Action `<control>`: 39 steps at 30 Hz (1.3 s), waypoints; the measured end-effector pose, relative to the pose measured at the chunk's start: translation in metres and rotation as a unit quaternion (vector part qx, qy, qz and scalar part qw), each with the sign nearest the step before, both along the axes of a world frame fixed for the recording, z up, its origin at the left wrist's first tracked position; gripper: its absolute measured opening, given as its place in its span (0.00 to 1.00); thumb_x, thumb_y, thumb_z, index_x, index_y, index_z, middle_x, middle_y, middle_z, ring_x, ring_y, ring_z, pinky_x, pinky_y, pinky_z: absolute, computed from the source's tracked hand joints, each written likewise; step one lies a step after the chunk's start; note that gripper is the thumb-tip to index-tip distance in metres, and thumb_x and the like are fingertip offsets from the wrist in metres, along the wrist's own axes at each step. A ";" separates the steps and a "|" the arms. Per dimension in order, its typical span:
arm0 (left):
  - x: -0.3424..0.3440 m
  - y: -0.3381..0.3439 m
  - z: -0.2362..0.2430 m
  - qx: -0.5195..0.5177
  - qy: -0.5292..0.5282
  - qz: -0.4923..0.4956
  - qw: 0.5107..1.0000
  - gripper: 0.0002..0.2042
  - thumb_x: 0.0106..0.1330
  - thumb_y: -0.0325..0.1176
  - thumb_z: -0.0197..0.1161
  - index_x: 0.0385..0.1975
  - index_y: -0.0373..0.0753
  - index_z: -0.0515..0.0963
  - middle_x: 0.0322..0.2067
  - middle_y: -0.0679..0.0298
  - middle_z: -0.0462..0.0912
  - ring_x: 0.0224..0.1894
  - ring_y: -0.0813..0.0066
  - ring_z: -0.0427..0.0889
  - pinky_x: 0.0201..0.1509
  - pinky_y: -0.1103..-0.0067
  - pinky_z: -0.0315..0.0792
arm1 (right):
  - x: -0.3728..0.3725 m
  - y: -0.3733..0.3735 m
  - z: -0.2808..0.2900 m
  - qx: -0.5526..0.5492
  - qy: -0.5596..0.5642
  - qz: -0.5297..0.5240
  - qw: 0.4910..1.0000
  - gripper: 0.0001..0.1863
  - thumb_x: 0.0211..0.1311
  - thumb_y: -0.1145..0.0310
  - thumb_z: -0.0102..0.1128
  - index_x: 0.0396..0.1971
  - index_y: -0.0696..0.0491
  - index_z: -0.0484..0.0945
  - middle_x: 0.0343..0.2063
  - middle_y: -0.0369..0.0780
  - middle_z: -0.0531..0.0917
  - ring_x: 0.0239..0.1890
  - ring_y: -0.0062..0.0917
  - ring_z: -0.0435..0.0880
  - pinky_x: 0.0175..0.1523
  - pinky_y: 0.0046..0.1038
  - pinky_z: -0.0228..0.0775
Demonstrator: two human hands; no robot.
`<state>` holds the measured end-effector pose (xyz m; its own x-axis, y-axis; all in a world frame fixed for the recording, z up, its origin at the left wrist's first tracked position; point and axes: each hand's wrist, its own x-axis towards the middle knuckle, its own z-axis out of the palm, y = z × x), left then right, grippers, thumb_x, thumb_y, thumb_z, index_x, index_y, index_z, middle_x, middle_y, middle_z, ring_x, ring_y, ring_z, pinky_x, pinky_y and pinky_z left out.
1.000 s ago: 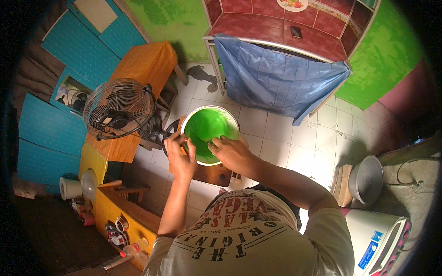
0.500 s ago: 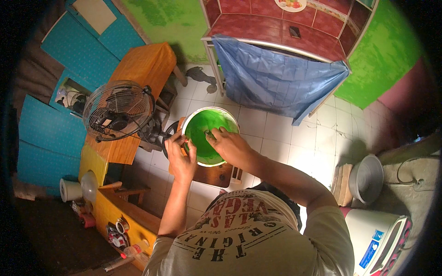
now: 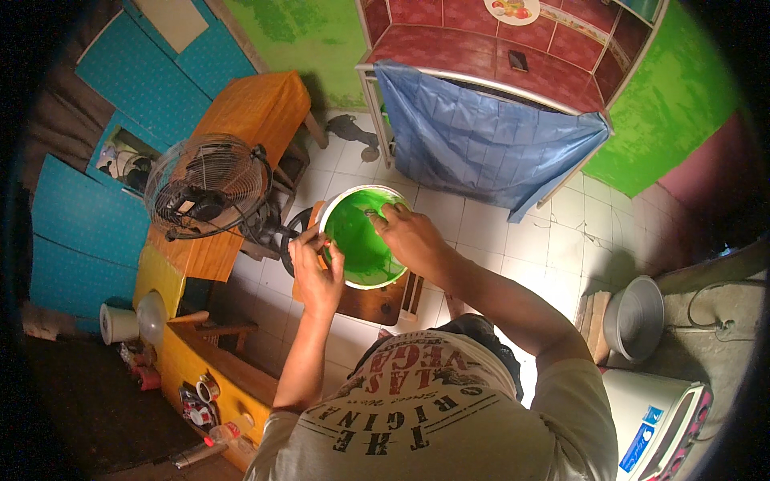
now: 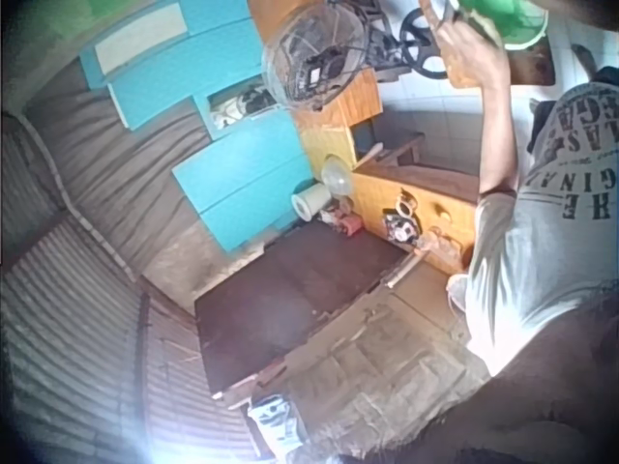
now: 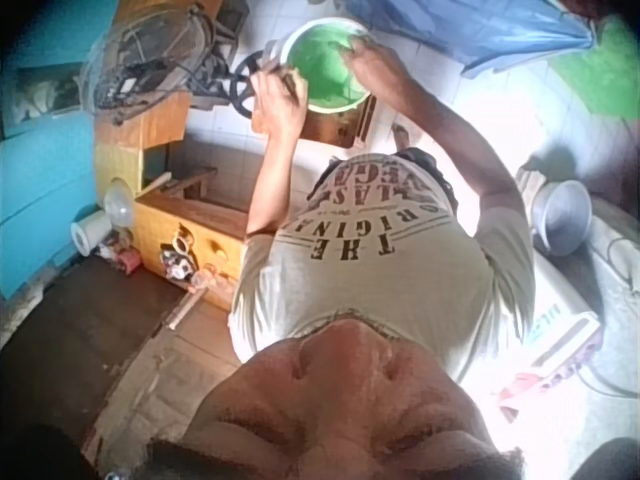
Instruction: The person mixes green paint in a white bucket using a putty knife and by hand, adding water from a plastic bottle and squeezing the contents of a green plastic bag into the bucket.
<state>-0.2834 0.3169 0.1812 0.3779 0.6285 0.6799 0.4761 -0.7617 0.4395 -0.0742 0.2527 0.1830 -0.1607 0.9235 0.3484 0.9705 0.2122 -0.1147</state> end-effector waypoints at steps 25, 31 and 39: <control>-0.022 0.002 -0.015 -0.019 -0.025 0.032 0.999 0.11 0.64 0.23 0.66 0.41 0.32 0.71 0.51 0.48 0.80 0.49 0.50 0.76 0.56 0.61 0.71 | -0.047 0.000 -0.015 -0.156 0.383 -0.018 0.910 0.17 0.68 0.60 0.63 0.44 0.59 0.85 0.31 0.55 0.86 0.35 0.49 0.87 0.45 0.44 0.78; -0.032 0.009 -0.017 -0.034 -0.029 0.063 0.997 0.09 0.65 0.23 0.65 0.40 0.31 0.73 0.50 0.49 0.81 0.48 0.51 0.77 0.55 0.62 0.72 | -0.052 0.008 0.002 -0.248 0.225 -0.012 0.942 0.17 0.68 0.61 0.63 0.47 0.59 0.84 0.40 0.52 0.87 0.44 0.48 0.87 0.51 0.45 0.79; -0.036 0.025 -0.018 -0.106 -0.071 0.076 0.989 0.09 0.65 0.22 0.64 0.40 0.30 0.72 0.48 0.48 0.82 0.50 0.51 0.77 0.56 0.63 0.73 | -0.035 0.033 0.005 -0.226 0.082 -0.055 0.969 0.09 0.59 0.72 0.62 0.36 0.57 0.87 0.39 0.48 0.88 0.41 0.43 0.89 0.49 0.43 0.82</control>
